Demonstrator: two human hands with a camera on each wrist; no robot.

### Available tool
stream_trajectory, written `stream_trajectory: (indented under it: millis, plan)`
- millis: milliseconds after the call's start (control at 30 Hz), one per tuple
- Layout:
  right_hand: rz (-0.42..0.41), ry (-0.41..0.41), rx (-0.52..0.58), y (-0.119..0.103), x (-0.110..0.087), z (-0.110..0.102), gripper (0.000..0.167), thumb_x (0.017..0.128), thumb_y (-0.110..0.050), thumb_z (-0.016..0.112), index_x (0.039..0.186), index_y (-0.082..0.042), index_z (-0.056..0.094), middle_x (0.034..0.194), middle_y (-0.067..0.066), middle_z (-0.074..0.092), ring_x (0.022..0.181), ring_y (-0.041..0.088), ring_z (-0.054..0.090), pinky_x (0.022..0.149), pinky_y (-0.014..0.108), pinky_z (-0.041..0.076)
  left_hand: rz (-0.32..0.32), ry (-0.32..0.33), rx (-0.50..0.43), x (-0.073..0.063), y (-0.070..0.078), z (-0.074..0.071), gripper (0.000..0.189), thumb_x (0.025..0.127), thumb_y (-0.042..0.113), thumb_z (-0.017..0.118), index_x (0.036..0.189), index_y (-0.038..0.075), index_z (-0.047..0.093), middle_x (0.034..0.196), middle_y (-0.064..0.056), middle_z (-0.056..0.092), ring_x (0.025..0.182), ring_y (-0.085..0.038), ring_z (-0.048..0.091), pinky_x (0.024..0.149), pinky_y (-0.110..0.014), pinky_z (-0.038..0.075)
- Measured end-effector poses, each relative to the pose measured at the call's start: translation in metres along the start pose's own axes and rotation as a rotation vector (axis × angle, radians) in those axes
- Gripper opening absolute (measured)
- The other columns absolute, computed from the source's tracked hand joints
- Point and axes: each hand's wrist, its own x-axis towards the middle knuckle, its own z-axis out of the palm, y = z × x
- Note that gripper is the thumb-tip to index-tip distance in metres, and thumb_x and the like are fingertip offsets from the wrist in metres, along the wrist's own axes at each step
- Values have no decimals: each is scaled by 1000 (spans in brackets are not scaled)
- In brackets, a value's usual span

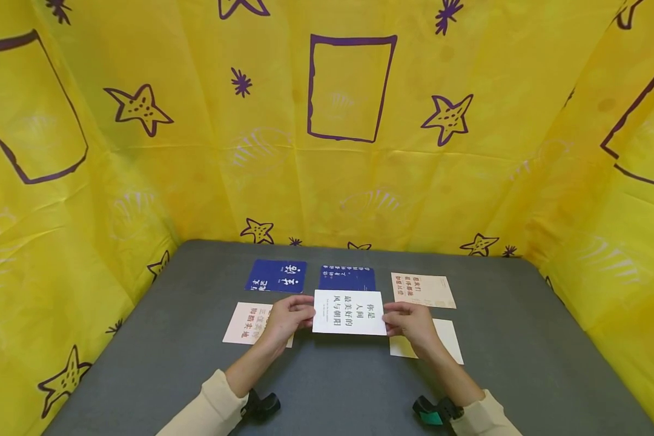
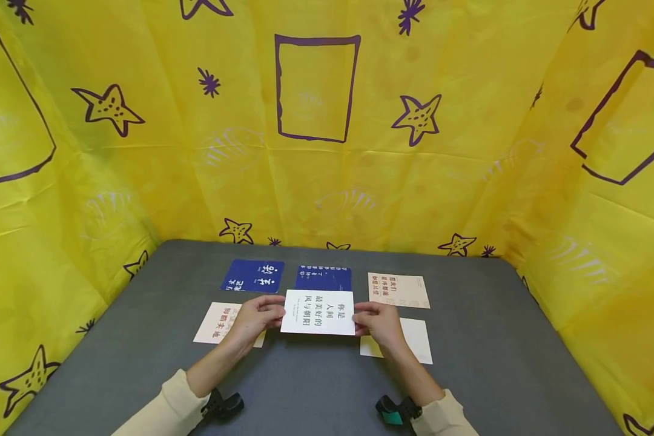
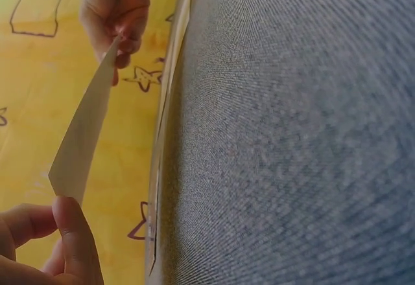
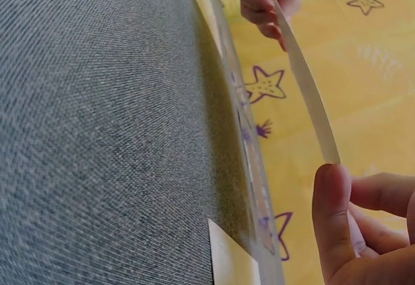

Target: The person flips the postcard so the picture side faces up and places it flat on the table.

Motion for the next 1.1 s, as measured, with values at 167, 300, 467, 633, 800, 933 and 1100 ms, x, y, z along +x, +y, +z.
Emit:
stream_trajectory:
  millis: [167, 300, 467, 633, 800, 933, 1100]
  plan:
    - [3, -3, -2, 2, 1, 2, 30, 84, 7, 64, 113, 14, 63, 79, 12, 71, 56, 16, 62, 55, 26, 57, 11, -6, 49, -1, 2, 1, 36, 81, -5, 66, 116, -10, 63, 95, -18, 68, 76, -12, 62, 67, -23, 57]
    - [-7, -7, -5, 2, 1, 3, 30, 83, 8, 64, 112, 15, 62, 79, 14, 71, 56, 17, 61, 55, 26, 57, 10, -21, 95, -1, 2, 0, 40, 77, -7, 67, 117, -10, 63, 98, -20, 67, 80, -14, 62, 70, -26, 58]
    - [5, 6, -37, 3, 2, 4, 28, 82, 7, 65, 110, 14, 64, 79, 15, 70, 57, 18, 61, 54, 28, 57, 9, -36, 165, -1, 1, 0, 42, 76, -9, 68, 117, -10, 62, 98, -20, 68, 79, -14, 63, 71, -27, 58]
    - [15, 8, -75, 5, 3, 6, 26, 82, 7, 66, 107, 12, 65, 75, 13, 69, 55, 18, 61, 53, 29, 57, 5, -49, 221, 0, -2, 0, 44, 73, -12, 68, 117, -10, 62, 96, -19, 67, 78, -15, 62, 71, -28, 58]
    - [0, -13, -97, 6, 2, 8, 24, 80, 9, 66, 104, 13, 65, 71, 12, 66, 53, 18, 60, 52, 30, 57, -2, -46, 281, 0, -3, 0, 44, 73, -11, 68, 117, -10, 61, 95, -18, 66, 77, -15, 61, 68, -28, 57]
    - [8, -20, -121, 9, 2, 10, 22, 78, 10, 67, 100, 11, 65, 69, 11, 65, 52, 17, 60, 52, 31, 57, -3, -45, 315, 0, -3, 0, 43, 73, -12, 68, 116, -9, 62, 93, -17, 65, 77, -16, 60, 67, -27, 56]
    - [18, -25, -149, 11, 3, 11, 21, 78, 10, 68, 99, 11, 65, 68, 11, 64, 50, 16, 59, 50, 29, 56, 4, -52, 347, 0, -3, 0, 44, 70, -15, 68, 114, -9, 62, 91, -16, 65, 78, -17, 59, 66, -26, 56]
